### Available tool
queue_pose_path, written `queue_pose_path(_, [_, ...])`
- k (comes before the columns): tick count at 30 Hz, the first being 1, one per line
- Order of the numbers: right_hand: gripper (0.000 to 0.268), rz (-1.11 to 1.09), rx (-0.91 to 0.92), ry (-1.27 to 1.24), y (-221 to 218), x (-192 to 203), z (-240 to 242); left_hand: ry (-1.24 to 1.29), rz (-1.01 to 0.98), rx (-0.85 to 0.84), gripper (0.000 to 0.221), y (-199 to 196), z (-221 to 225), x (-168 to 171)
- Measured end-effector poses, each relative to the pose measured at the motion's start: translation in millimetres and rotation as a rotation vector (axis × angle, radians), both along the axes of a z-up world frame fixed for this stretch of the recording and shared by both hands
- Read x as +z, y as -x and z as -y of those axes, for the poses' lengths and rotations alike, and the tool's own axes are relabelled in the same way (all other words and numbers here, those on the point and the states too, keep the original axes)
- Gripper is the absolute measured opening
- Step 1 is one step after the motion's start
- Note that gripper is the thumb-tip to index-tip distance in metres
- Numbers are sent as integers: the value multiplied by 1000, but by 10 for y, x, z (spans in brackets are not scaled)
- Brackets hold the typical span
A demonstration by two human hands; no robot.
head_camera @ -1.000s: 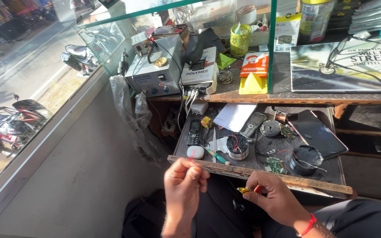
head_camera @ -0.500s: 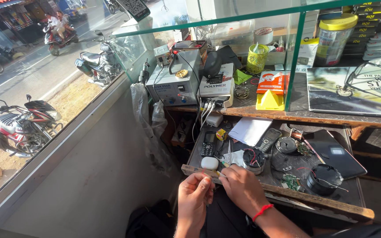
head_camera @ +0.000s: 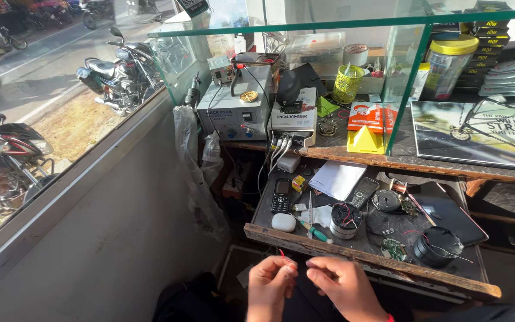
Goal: The person connects wires to a small circuit board by hand, twists them together, applies tape from a roll to the joint, and handles various disassembled electronic components on a workbench.
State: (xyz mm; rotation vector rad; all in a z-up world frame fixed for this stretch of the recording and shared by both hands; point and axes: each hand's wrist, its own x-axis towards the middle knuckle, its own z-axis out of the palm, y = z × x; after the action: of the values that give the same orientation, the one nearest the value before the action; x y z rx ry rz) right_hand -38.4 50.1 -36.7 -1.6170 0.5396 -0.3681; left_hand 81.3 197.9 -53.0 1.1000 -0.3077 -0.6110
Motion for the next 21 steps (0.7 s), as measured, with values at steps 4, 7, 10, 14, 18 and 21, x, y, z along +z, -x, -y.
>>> queue_pose_path(4, [25,30,44,-4,388,-352,175,23,127,-139,5,407,353,-257])
queue_pose_path(7, [22,-35,-10,-55,644,-600,328,62,157,-227,5,599,454,-364])
queue_pose_path(10, [12,-40,40,-61,812,-783,475,63,105,-321,5,668,503,-350])
queue_pose_path(14, [13,41,72,-225,884,-939,537,-66,11,-337,6,769,553,-248])
queue_pose_path(18, [21,59,70,-327,882,-964,532,-105,56,-320,7,851,612,-138])
queue_pose_path(21, [13,122,51,-361,934,-925,495,-122,49,-320,6,911,644,-88])
